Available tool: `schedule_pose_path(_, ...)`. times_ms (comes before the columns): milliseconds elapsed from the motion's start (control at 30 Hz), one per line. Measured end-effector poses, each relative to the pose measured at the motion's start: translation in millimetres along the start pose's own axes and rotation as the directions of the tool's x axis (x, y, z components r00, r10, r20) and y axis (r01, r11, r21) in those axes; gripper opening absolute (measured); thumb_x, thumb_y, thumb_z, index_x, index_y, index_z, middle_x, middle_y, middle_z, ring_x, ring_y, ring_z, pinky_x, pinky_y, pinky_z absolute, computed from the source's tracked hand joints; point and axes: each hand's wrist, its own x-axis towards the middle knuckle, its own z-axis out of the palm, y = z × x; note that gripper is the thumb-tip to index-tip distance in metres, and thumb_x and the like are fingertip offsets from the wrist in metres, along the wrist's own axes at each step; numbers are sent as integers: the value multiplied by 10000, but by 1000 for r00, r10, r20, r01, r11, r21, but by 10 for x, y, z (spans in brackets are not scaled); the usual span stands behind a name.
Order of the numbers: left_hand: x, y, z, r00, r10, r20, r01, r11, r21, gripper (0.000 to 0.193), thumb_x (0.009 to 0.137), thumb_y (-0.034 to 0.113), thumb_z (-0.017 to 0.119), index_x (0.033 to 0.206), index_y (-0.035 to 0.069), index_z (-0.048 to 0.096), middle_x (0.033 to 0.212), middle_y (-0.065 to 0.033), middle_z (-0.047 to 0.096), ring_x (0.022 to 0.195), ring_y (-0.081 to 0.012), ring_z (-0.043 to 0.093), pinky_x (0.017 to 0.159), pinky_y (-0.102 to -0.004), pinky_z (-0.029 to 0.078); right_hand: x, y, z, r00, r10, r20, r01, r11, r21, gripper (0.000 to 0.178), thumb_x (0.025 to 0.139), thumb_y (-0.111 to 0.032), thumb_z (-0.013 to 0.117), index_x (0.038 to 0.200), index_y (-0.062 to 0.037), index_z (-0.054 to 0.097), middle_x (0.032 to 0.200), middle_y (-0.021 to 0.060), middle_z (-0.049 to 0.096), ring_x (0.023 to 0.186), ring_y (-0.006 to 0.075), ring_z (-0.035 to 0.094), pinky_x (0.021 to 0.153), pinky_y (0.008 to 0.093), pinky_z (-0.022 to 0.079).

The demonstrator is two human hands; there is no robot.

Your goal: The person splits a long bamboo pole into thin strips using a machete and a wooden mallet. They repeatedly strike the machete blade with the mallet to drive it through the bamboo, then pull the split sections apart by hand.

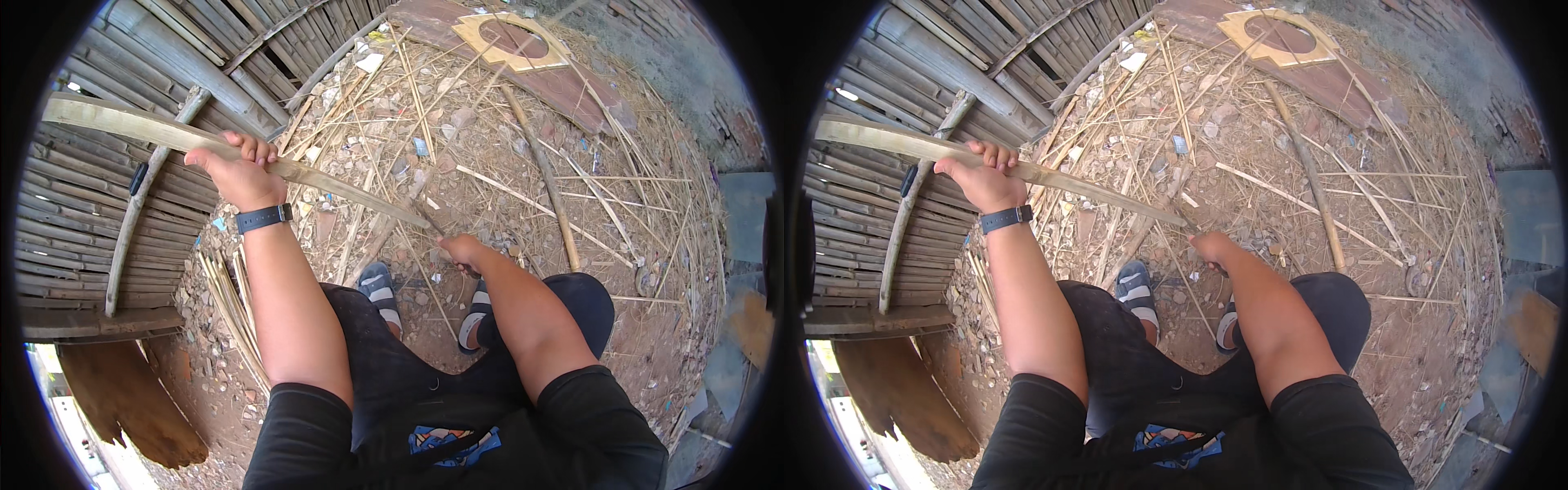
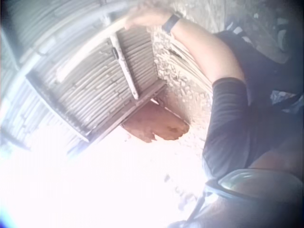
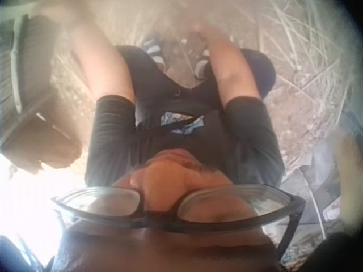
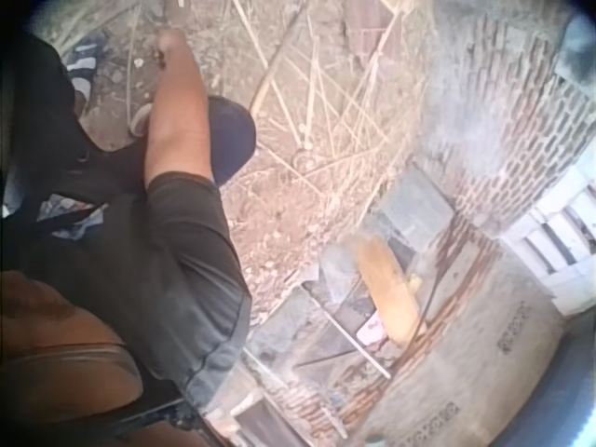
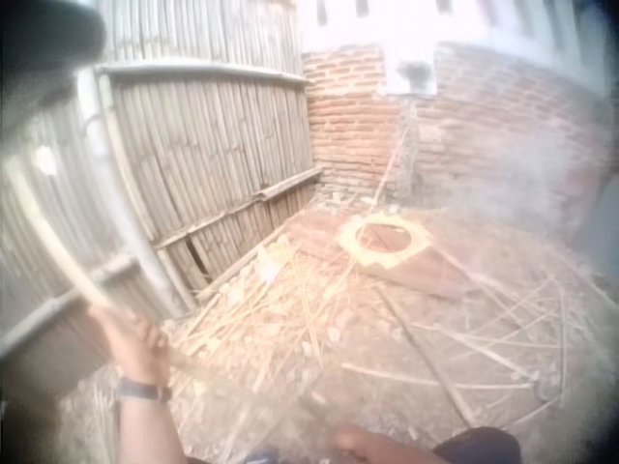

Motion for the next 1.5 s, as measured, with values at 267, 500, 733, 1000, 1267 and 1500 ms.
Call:
schedule_pose_path(267,9,686,-119,959,261,-105,-273,956,-111,761,826,883,258,814,159,492,566,44,366,474,-94,308,488,-233,310,-623,-558,-407,903,-320,-287,174,882,-438,660,946,-526,527,1155,95,611,1137,303,644,1092,439,621,942,473,495)
schedule_pose_path(500,-81,1000,-173,937,341,-80,-349,891,-290,720,845,860,302,790,162,470,539,49,352,448,-82,294,457,-235,313,-1052,-704,-1318,872,-414,-261,242,829,-504,645,932,-506,574,1149,100,608,1093,301,662,1038,411,653,911,474,512)
schedule_pose_path(733,143,941,-565,927,343,-153,-375,820,-432,720,881,837,235,790,157,454,535,30,355,427,-100,308,442,-225,313,-1563,-816,-1554,776,-444,-449,237,864,-444,645,920,-509,603,1209,67,588,1144,277,649,1103,404,625,921,475,505)
schedule_pose_path(1000,69,975,-530,918,360,-166,-396,818,-417,696,895,817,279,805,151,461,545,32,347,427,-102,305,438,-226,308,-1509,-760,-1432,746,-488,-453,281,848,-450,675,908,-517,614,1202,90,581,1081,287,659,1039,418,644,898,478,507)
schedule_pose_path(1267,12,995,-456,922,385,-43,-361,813,-458,704,894,815,293,788,151,501,541,30,387,435,-100,333,454,-231,325,-880,-542,-1528,737,-524,-428,451,852,-266,741,864,-500,693,1239,123,550,1009,271,670,942,368,672,799,440,529)
schedule_pose_path(1500,78,1027,-589,918,394,-50,-379,830,-409,718,878,831,265,799,157,499,531,29,377,429,-97,337,443,-220,322,-1220,-720,-1585,898,-398,-186,417,906,76,706,876,-487,711,1195,119,538,726,116,583,517,159,527,466,317,425)
